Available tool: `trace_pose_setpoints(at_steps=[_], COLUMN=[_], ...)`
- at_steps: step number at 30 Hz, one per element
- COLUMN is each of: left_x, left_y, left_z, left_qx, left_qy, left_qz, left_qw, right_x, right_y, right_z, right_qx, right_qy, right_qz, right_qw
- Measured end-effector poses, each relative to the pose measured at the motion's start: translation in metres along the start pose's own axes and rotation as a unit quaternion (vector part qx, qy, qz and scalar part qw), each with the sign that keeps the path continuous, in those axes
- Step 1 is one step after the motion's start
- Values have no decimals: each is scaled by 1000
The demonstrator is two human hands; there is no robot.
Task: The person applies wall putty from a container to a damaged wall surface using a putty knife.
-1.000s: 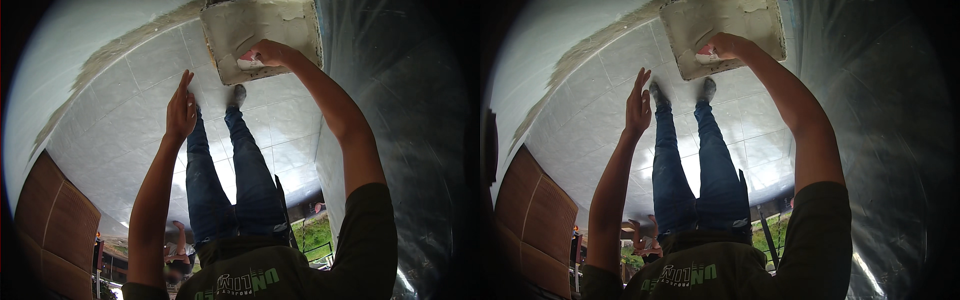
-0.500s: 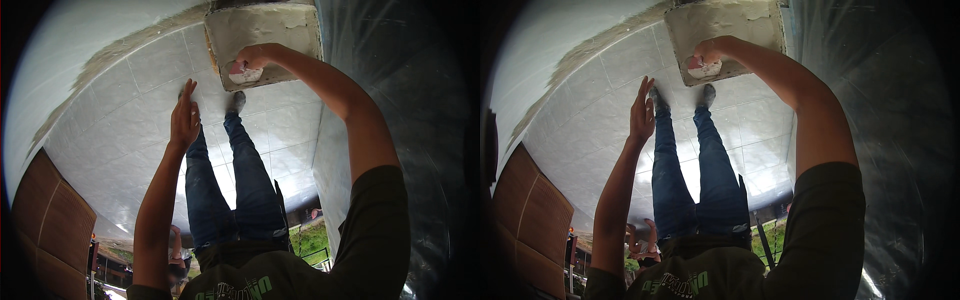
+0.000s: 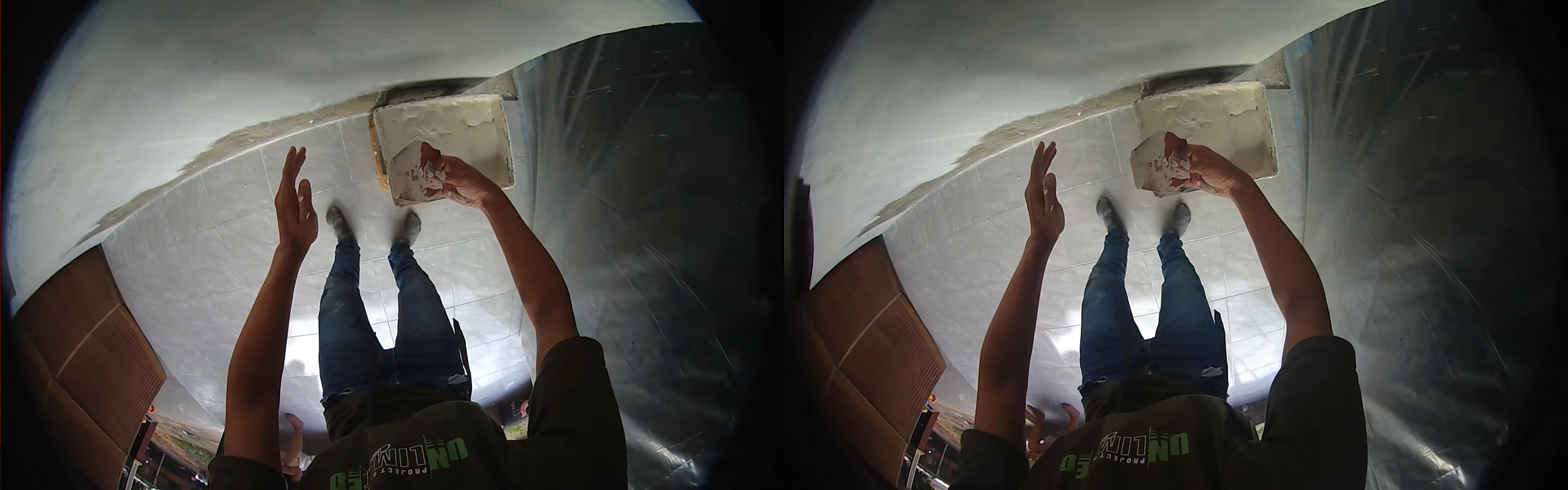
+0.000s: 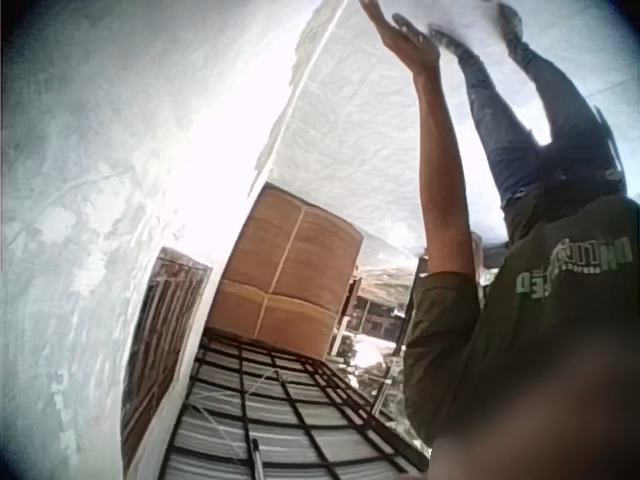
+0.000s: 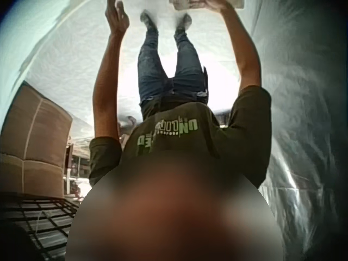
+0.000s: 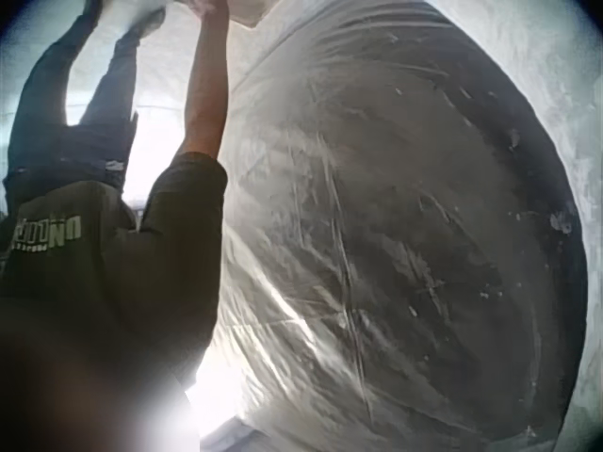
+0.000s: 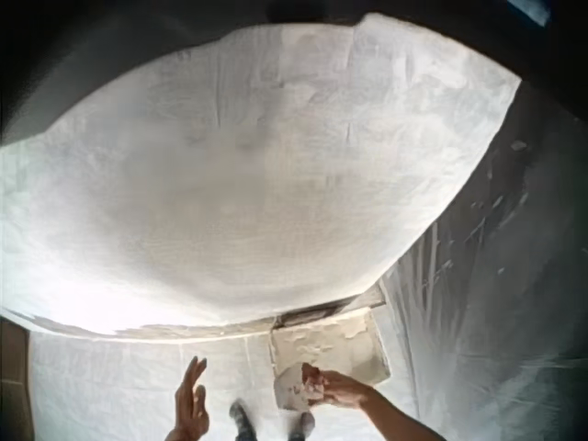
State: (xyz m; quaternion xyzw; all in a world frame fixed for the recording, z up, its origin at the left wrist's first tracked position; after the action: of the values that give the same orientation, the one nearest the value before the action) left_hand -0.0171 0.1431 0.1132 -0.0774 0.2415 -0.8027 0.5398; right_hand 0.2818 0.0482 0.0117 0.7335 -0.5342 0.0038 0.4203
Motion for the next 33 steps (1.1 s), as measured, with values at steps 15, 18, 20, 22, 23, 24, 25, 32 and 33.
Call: trace_pose_setpoints(at_steps=[15,18,20,22,23,24,25,32,33], left_x=[-139,-153,-148,-153,-156,-161,-167,-191,-195], left_y=[-114,-141,-152,-159,-162,-163,-164,-178,-179], left_z=[281,332,358,387,401,412,424,495,503], left_qx=[85,82,108,103,104,115,126,64,75], left_qy=[386,453,473,431,445,446,446,607,594], left_qz=[-15,-5,-28,-52,-49,-50,-51,34,23], left_qw=[919,888,874,895,888,886,885,791,801], right_x=[120,143,155,167,172,178,185,223,228], right_y=[221,260,277,292,299,304,309,337,339], right_z=[-213,-243,-252,-270,-282,-292,-302,-363,-373], right_qx=[-98,-71,-66,-62,-52,-35,-18,42,54], right_qy=[-452,-528,-559,-592,-603,-624,-644,-645,-651], right_qz=[0,89,74,78,73,84,94,182,183], right_qw=[887,842,823,800,793,776,759,741,735])
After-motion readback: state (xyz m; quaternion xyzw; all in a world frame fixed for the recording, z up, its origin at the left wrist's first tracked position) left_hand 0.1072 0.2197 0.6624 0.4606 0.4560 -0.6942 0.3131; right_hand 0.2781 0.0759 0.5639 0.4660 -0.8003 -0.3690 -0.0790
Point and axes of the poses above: each hand's wrist, its own x-axis away from the middle knuckle, its own y-axis out of the palm, z = x × y, the point moved 3 cm from there along -x, towards the middle knuckle, and after that the axes turned 5 degrees about x, right-handed, at the moved point
